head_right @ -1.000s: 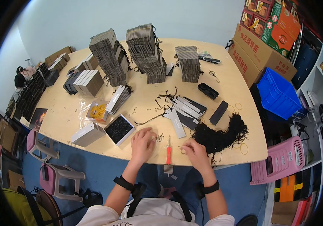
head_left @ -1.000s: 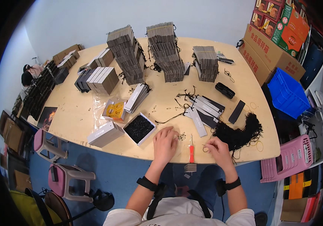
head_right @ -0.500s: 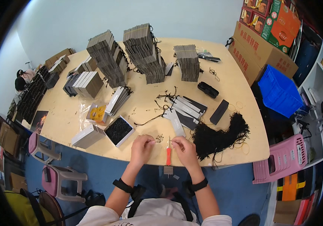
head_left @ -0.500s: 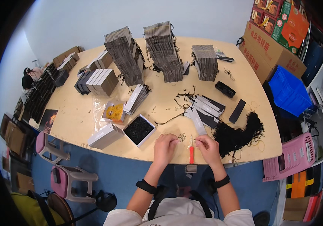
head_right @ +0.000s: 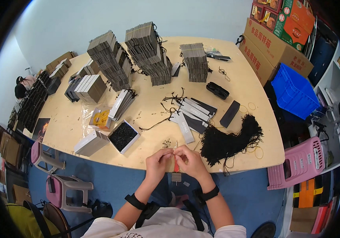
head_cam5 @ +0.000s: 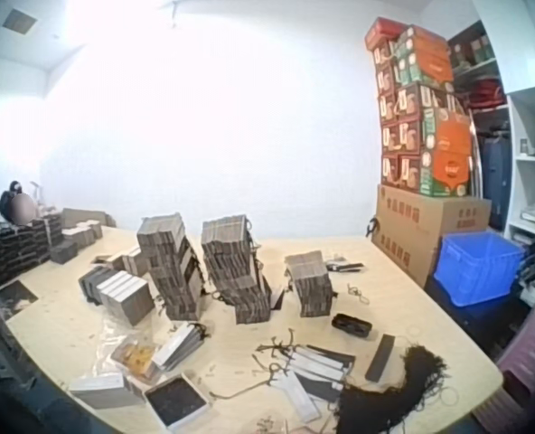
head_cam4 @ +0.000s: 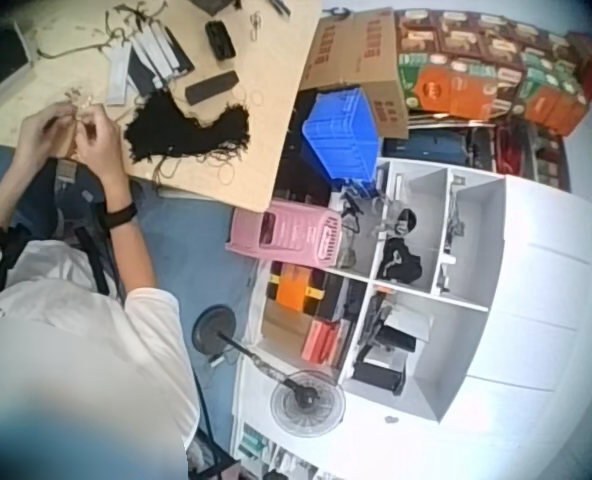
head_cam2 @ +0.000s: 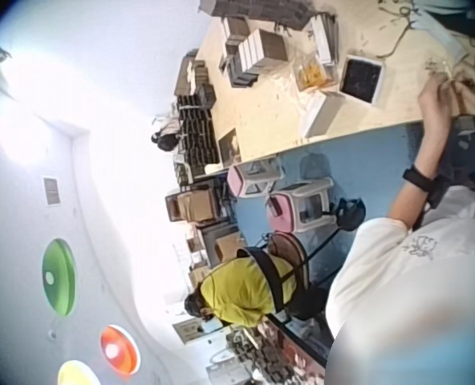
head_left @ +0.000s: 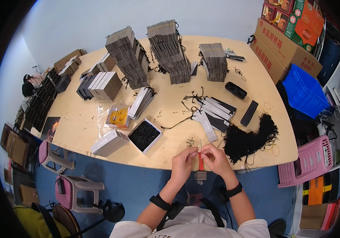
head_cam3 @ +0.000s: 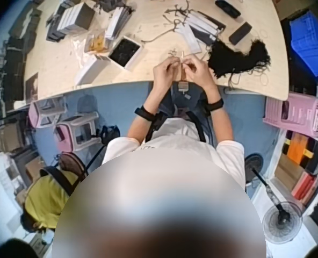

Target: Attaching black tassels or strings to white clothing tags at a production table.

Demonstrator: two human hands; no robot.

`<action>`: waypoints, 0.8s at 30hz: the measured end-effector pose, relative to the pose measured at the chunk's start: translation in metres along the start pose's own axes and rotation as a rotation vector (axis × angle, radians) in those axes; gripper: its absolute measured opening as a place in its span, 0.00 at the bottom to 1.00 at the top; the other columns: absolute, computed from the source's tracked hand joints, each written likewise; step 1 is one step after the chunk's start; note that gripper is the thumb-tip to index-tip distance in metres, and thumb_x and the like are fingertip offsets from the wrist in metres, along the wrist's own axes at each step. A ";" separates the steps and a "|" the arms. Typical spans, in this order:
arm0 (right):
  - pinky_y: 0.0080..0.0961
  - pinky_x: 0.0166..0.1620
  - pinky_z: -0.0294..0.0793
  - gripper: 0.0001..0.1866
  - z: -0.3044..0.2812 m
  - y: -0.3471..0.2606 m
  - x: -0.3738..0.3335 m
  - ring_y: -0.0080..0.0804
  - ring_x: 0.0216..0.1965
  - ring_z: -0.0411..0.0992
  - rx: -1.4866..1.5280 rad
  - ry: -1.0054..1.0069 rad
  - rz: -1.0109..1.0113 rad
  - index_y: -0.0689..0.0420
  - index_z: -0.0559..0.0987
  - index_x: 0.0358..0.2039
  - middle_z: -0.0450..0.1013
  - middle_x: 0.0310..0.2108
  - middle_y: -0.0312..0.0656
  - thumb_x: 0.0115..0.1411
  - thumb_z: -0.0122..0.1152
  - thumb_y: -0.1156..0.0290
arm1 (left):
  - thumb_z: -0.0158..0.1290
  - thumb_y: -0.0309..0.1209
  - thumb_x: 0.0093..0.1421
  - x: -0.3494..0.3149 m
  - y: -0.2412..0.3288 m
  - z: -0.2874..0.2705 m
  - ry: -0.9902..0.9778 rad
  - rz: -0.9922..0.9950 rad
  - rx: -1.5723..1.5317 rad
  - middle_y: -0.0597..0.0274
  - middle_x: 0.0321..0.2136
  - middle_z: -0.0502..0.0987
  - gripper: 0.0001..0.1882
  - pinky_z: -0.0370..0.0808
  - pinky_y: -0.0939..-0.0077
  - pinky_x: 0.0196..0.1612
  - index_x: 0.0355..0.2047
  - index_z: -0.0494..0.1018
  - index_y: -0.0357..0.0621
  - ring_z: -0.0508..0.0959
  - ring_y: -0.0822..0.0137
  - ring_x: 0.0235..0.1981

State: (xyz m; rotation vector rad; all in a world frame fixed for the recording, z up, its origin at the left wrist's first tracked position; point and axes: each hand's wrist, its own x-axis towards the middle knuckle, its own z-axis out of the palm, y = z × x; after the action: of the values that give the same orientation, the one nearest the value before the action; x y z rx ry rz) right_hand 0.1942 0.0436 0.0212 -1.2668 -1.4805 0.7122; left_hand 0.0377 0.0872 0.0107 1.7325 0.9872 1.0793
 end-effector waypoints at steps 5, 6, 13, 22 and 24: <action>0.21 0.31 0.74 0.07 0.001 0.005 0.000 0.25 0.26 0.76 0.000 -0.006 0.008 0.60 0.73 0.39 0.77 0.26 0.41 0.59 0.58 0.78 | 0.53 0.15 0.59 0.000 -0.004 0.000 0.026 0.069 0.012 0.53 0.38 0.80 0.13 0.78 0.76 0.42 0.45 0.76 0.34 0.82 0.65 0.38; 0.21 0.31 0.74 0.08 0.001 0.002 0.001 0.25 0.26 0.76 -0.008 -0.014 0.024 0.60 0.72 0.39 0.77 0.26 0.42 0.60 0.58 0.77 | 0.53 0.14 0.59 0.000 -0.005 0.000 0.017 0.073 0.011 0.52 0.40 0.80 0.15 0.78 0.75 0.42 0.47 0.74 0.34 0.83 0.64 0.39; 0.20 0.29 0.73 0.08 0.003 0.003 0.002 0.25 0.24 0.76 -0.051 0.009 0.025 0.60 0.71 0.40 0.77 0.26 0.41 0.60 0.58 0.76 | 0.53 0.16 0.60 -0.002 -0.006 0.001 0.020 0.135 0.110 0.51 0.44 0.78 0.19 0.79 0.75 0.40 0.52 0.70 0.36 0.83 0.62 0.41; 0.21 0.31 0.74 0.09 0.003 0.006 0.004 0.25 0.25 0.77 -0.035 -0.017 0.094 0.60 0.72 0.41 0.78 0.26 0.41 0.61 0.59 0.75 | 0.52 0.15 0.60 -0.005 -0.003 0.001 -0.011 0.122 0.057 0.49 0.47 0.76 0.23 0.79 0.75 0.41 0.56 0.66 0.37 0.83 0.61 0.43; 0.21 0.31 0.74 0.09 0.004 0.005 0.004 0.26 0.27 0.77 -0.026 0.000 0.105 0.61 0.72 0.41 0.78 0.27 0.42 0.61 0.59 0.75 | 0.52 0.15 0.60 -0.005 -0.002 0.002 0.015 0.141 0.039 0.49 0.46 0.77 0.24 0.79 0.74 0.40 0.58 0.66 0.39 0.83 0.60 0.41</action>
State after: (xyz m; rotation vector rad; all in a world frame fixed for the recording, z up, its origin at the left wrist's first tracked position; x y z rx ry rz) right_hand 0.1926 0.0496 0.0163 -1.3717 -1.4352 0.7638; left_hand 0.0377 0.0832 0.0068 1.8508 0.9114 1.1711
